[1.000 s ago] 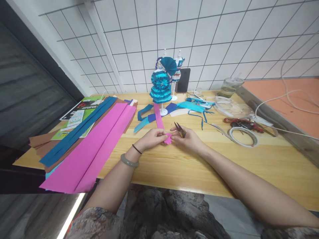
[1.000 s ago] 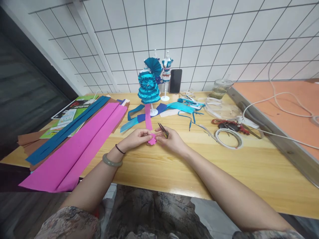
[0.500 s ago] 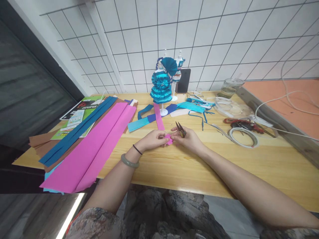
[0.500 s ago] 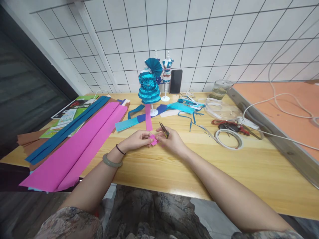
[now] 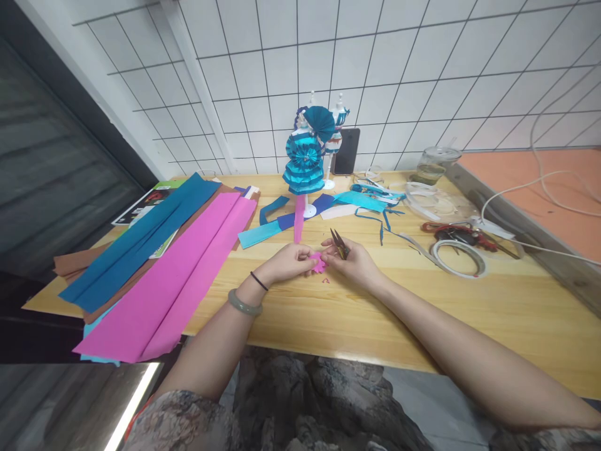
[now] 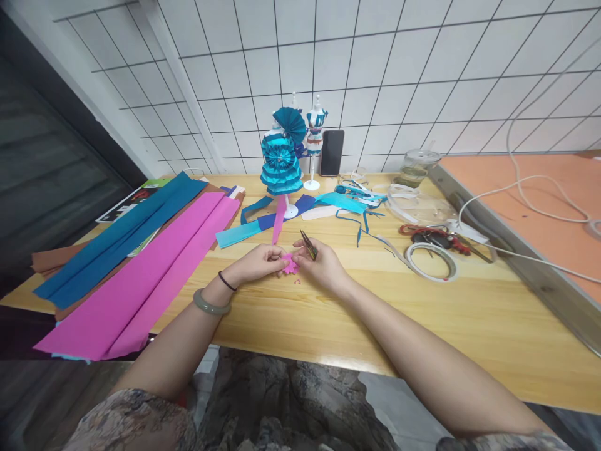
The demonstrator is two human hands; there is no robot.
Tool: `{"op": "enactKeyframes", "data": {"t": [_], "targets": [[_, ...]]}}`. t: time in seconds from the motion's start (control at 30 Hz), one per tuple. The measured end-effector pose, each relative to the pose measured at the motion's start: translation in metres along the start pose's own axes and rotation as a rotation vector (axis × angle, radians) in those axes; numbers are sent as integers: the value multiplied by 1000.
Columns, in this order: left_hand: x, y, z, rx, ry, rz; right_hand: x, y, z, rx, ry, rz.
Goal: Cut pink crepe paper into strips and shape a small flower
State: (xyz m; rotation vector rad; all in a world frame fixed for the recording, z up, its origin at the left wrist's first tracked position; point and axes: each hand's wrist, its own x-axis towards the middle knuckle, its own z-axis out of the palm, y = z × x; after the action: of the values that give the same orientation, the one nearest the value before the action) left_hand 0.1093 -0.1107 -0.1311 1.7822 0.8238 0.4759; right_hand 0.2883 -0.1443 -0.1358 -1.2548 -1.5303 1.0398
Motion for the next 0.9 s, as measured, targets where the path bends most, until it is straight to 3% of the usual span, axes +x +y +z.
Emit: {"op": "enactKeyframes", "data": {"t": [0.13, 0.27, 0.5, 0.9], "targets": [[3, 2, 0, -114, 50, 9, 0, -2, -1, 87, 25, 13], [7, 3, 4, -218, 189, 44, 0, -6, -2, 107, 115, 36], [10, 3, 11, -450, 278, -38, 1, -7, 0, 69, 238, 34], [9, 3, 11, -520, 259, -42, 0, -3, 4, 158, 107, 32]]}}
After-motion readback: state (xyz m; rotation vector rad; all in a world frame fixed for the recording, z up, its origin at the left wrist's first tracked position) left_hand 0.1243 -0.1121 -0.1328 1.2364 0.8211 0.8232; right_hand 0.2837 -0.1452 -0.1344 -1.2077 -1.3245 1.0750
